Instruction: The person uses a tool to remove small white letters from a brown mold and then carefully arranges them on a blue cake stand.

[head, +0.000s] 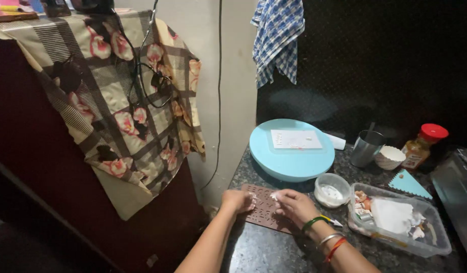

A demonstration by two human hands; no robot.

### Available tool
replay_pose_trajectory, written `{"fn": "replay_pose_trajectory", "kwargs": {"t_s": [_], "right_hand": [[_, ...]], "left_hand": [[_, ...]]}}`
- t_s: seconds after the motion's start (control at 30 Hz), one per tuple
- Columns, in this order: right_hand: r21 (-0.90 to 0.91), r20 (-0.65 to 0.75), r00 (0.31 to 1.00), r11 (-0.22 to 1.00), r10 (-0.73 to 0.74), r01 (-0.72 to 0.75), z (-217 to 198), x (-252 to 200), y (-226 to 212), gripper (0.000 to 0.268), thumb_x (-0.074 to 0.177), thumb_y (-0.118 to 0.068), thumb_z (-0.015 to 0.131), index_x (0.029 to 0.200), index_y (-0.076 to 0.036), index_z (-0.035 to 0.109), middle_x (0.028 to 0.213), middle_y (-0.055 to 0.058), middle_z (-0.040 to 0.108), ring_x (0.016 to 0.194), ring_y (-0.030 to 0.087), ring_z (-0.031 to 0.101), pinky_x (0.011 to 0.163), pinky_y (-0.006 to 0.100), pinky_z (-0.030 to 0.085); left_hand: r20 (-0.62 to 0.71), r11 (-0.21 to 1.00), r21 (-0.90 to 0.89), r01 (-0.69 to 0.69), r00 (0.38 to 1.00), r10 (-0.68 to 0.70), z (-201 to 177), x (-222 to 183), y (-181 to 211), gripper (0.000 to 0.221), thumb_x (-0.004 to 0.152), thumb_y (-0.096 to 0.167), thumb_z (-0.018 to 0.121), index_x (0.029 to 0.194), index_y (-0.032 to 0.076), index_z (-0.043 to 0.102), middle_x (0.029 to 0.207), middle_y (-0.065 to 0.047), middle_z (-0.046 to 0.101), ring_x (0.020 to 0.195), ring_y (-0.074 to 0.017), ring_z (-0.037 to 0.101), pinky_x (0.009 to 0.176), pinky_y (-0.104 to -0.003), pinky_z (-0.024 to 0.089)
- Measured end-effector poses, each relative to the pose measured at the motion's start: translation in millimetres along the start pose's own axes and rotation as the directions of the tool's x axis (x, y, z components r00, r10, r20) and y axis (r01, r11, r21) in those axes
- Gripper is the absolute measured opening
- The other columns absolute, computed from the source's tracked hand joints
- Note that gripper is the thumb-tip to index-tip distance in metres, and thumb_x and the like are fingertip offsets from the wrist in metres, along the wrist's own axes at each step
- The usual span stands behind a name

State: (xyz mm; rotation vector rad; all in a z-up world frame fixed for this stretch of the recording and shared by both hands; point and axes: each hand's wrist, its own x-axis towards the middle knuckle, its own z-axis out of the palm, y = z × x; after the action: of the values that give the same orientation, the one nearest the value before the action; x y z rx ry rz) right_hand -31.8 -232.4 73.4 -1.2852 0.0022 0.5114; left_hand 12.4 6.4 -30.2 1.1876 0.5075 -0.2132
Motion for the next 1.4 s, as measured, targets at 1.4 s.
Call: {"fn": "replay_pose_trajectory", "kwargs": {"t_s": [1.4], "right_hand": [[-0.867,0.116,0.906,0.403,-0.408,0.292,44.1,-26.2,23.1,0.016,0.072,-0.016,0.085,0.087,-0.01,0.082,0.089,0.009,0.075,0.084,0.025,0.077,0.076,0.035,0.06]], "left_hand": [[-0.22,0.852,0.52,-0.061,0.954,0.203,10.9,-101.2,1.1,0.012,0.073,0.009,0.078,0.083,0.006,0.083,0.082,-0.014,0.079,0.071,-0.0216,0.077,0.069,-0.037,0.064]]}}
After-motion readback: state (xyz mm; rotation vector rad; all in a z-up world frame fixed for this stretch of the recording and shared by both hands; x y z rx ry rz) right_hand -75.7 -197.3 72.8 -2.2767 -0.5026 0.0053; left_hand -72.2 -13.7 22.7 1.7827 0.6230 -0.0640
